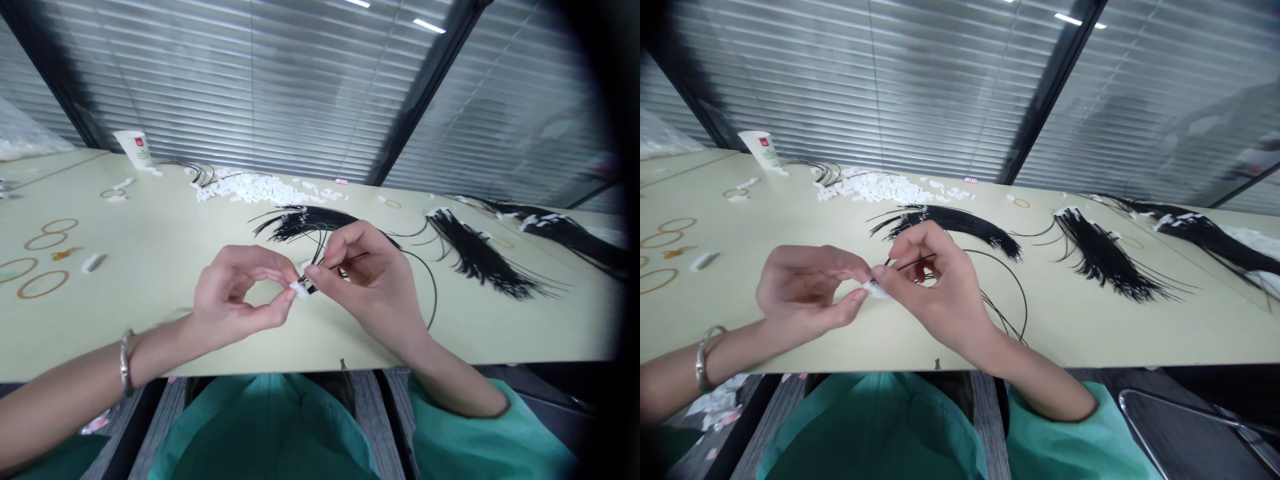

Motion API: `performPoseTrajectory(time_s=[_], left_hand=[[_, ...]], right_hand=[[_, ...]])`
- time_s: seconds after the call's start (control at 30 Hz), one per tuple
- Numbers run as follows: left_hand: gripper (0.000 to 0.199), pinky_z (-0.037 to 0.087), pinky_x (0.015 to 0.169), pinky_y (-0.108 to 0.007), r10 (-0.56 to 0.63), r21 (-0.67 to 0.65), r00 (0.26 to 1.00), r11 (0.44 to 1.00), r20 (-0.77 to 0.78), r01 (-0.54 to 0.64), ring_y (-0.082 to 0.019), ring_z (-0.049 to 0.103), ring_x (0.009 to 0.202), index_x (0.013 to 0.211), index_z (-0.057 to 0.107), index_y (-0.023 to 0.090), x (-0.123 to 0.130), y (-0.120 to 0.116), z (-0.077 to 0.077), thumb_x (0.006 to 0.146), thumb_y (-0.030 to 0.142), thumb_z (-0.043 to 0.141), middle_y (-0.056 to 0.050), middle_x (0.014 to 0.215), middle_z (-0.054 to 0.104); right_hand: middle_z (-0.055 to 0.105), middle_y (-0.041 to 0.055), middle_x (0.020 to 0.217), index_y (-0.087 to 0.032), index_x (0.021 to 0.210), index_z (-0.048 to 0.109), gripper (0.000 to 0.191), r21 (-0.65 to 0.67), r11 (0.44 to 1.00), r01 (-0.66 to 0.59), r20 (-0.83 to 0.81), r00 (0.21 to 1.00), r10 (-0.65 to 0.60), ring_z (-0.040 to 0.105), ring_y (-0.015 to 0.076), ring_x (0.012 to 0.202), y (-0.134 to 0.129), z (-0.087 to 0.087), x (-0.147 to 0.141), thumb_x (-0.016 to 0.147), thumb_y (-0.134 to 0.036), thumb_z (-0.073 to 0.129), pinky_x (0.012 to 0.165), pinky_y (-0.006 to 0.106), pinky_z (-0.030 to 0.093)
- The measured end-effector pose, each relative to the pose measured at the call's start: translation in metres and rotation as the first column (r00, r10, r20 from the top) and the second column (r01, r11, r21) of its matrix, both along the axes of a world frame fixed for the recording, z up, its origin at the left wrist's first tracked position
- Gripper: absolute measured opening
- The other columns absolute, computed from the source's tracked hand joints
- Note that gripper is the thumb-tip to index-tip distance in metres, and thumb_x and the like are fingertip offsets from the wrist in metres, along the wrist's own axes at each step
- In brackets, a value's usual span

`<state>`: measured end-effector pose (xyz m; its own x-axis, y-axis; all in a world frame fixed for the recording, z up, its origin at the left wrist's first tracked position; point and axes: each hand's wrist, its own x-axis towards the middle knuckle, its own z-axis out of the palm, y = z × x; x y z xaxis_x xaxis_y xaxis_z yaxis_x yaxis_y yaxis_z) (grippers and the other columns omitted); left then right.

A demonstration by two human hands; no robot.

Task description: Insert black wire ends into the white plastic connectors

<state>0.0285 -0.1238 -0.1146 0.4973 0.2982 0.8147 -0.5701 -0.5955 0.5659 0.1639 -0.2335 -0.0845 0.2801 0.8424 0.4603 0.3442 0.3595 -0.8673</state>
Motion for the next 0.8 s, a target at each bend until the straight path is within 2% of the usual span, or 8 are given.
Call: performPoseTrajectory(time_s=[0.13, 0.3, 0.47, 0.6, 0.8], left_hand=[[0.034, 0.057, 0.065, -0.021, -0.002, 0.014, 1.0, 1.0, 0.004, 0.002, -0.011, 0.063, 0.076, 0.095, 0.053, 0.013, 0.0006, 0.0008, -0.0006, 0.066, -0.001, 0.064, -0.005, 0.082, 0.063], [0.045, 0.058, 0.066, -0.023, -0.006, 0.069, 0.998, 0.998, 0.065, 0.001, -0.013, 0.064, 0.079, 0.1, 0.051, 0.013, 0.0017, 0.0037, -0.0023, 0.062, -0.006, 0.064, -0.005, 0.084, 0.063], [0.031, 0.057, 0.064, -0.022, 0.136, 0.143, 0.991, 0.98, 0.014, -0.136, -0.013, 0.066, 0.075, 0.09, 0.054, 0.015, -0.0014, 0.0028, -0.0002, 0.065, 0.001, 0.067, -0.005, 0.082, 0.066], [0.02, 0.057, 0.063, -0.022, 0.281, 0.221, 0.959, 0.938, -0.037, -0.266, -0.011, 0.065, 0.069, 0.081, 0.06, 0.017, -0.0047, 0.0013, 0.0028, 0.067, 0.006, 0.068, -0.002, 0.081, 0.067], [0.028, 0.054, 0.059, -0.019, 0.331, 0.335, 0.943, 0.891, -0.02, -0.306, -0.009, 0.064, 0.063, 0.093, 0.064, 0.021, -0.0061, 0.0045, 0.0024, 0.068, 0.009, 0.069, -0.001, 0.08, 0.068]], right_hand=[[0.049, 0.0012, 0.075, -0.014, 0.088, 0.049, 0.031, -0.01, 0.999, -0.034, -0.003, 0.999, 0.034, 0.05, 0.008, 0.068, 0.0, -0.0001, 0.0011, 0.082, -0.036, 0.07, 0.059, 0.017, 0.044], [0.049, 0.0017, 0.077, -0.013, 0.088, 0.049, 0.033, -0.03, 0.999, -0.015, 0.012, 1.0, 0.016, 0.05, 0.0082, 0.068, 0.0005, -0.001, 0.0011, 0.082, -0.038, 0.07, 0.06, 0.017, 0.043], [0.049, 0.0011, 0.076, -0.013, 0.087, 0.049, 0.029, -0.013, 1.0, 0.004, 0.031, 1.0, -0.003, 0.049, 0.0073, 0.068, 0.0011, -0.0024, 0.0, 0.083, -0.033, 0.069, 0.059, 0.016, 0.041], [0.049, 0.0013, 0.078, -0.013, 0.087, 0.049, 0.025, -0.001, 1.0, 0.003, 0.049, 0.999, -0.003, 0.049, 0.0073, 0.069, 0.0019, -0.0026, 0.0002, 0.084, -0.03, 0.067, 0.06, 0.016, 0.041], [0.05, 0.0014, 0.077, -0.013, 0.088, 0.05, 0.021, -0.006, 1.0, 0.01, 0.117, 0.993, -0.009, 0.049, 0.0072, 0.068, 0.0018, -0.005, 0.0018, 0.086, -0.028, 0.065, 0.059, 0.016, 0.04]])
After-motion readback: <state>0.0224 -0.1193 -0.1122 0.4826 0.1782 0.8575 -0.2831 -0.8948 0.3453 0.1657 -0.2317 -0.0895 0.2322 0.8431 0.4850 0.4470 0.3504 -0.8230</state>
